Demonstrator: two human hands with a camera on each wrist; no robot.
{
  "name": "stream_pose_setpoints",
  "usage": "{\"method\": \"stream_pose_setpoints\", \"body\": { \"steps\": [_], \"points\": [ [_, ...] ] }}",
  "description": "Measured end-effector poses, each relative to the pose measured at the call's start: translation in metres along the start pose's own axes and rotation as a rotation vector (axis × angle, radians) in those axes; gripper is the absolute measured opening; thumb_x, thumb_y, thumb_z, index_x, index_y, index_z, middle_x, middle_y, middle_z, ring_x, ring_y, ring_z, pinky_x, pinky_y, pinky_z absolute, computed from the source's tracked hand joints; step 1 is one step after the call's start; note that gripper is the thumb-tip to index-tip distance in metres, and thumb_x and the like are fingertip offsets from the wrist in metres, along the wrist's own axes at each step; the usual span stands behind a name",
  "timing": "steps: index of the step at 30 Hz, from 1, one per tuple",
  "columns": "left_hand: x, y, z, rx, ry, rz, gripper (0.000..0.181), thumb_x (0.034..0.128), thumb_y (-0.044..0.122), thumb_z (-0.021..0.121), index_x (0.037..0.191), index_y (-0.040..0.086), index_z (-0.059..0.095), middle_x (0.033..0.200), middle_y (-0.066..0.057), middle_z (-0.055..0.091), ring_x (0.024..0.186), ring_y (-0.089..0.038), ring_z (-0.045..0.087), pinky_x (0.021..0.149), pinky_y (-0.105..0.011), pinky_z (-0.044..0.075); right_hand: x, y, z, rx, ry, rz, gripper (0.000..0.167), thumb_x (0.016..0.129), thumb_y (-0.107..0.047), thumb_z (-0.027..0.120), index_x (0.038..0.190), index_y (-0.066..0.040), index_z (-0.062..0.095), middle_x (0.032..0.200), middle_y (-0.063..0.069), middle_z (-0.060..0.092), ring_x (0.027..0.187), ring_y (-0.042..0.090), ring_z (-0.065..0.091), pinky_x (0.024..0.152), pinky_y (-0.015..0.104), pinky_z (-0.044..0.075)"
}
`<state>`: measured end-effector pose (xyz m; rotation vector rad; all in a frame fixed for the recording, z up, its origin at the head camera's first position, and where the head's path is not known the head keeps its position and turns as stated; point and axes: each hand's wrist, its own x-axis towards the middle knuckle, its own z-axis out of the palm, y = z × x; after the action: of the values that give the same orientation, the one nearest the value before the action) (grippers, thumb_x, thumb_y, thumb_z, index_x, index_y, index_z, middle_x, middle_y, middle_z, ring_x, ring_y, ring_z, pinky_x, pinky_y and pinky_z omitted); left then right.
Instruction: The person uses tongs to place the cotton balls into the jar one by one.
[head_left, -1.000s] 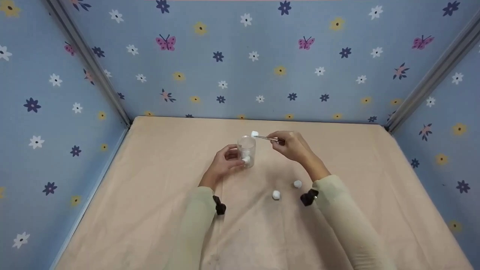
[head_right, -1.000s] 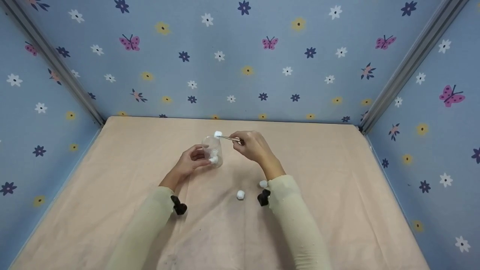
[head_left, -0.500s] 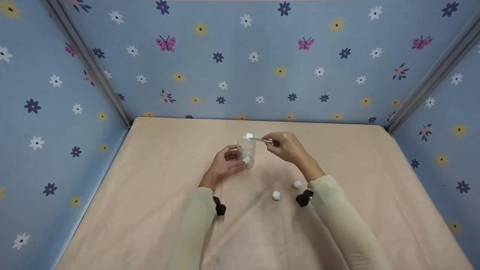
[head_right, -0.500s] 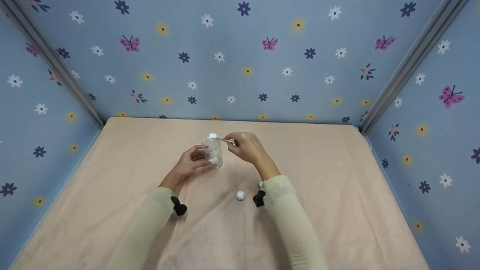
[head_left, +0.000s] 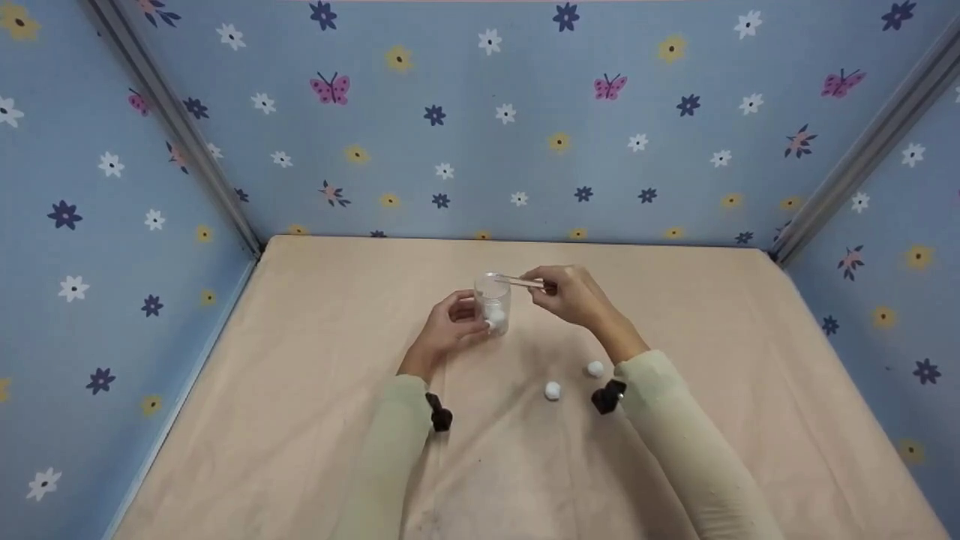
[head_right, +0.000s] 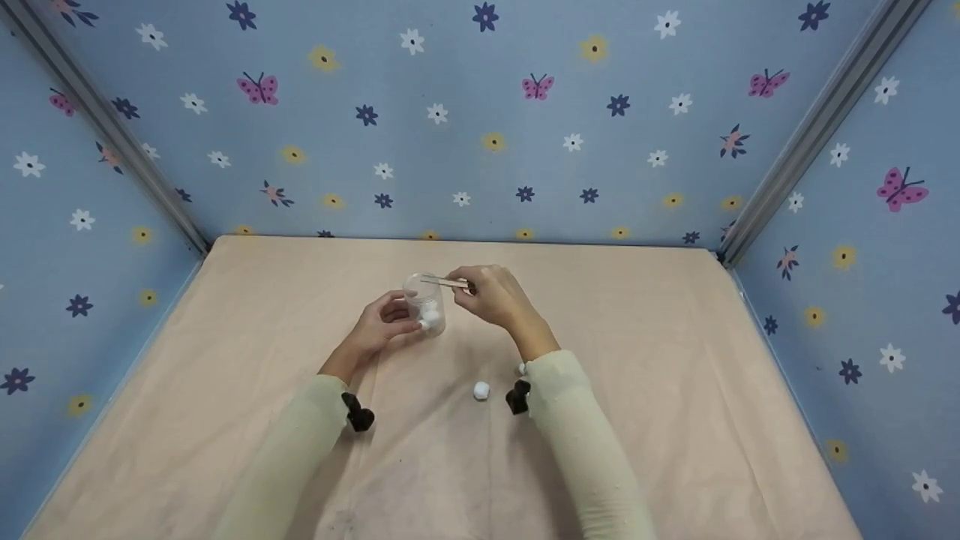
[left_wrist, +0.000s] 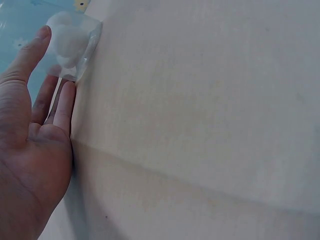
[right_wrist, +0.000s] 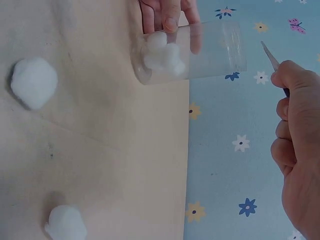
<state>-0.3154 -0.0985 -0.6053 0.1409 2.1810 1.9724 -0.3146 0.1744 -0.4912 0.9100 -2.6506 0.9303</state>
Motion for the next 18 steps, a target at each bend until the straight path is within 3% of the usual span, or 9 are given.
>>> {"method": "stream_pose_setpoints", "body": {
  "steps": [18],
  "points": [
    [-0.001, 0.001, -0.001, 0.004, -0.016, 0.007, 0.064, 0.1007, 0.001, 0.082, 0.16, 0.007, 0.057, 0.158, -0.023, 0.065, 0.149, -0.04, 0.063, 0.131, -0.052, 0.051, -0.019, 0.007, -0.014, 0.026, 0.002, -0.05, 0.032, 0.102, -0.003, 0.07, 0.132, -0.007, 0.082, 0.071, 0.009, 0.064, 0.065, 0.008, 0.042, 0.065, 0.027, 0.038]
  ]
}}
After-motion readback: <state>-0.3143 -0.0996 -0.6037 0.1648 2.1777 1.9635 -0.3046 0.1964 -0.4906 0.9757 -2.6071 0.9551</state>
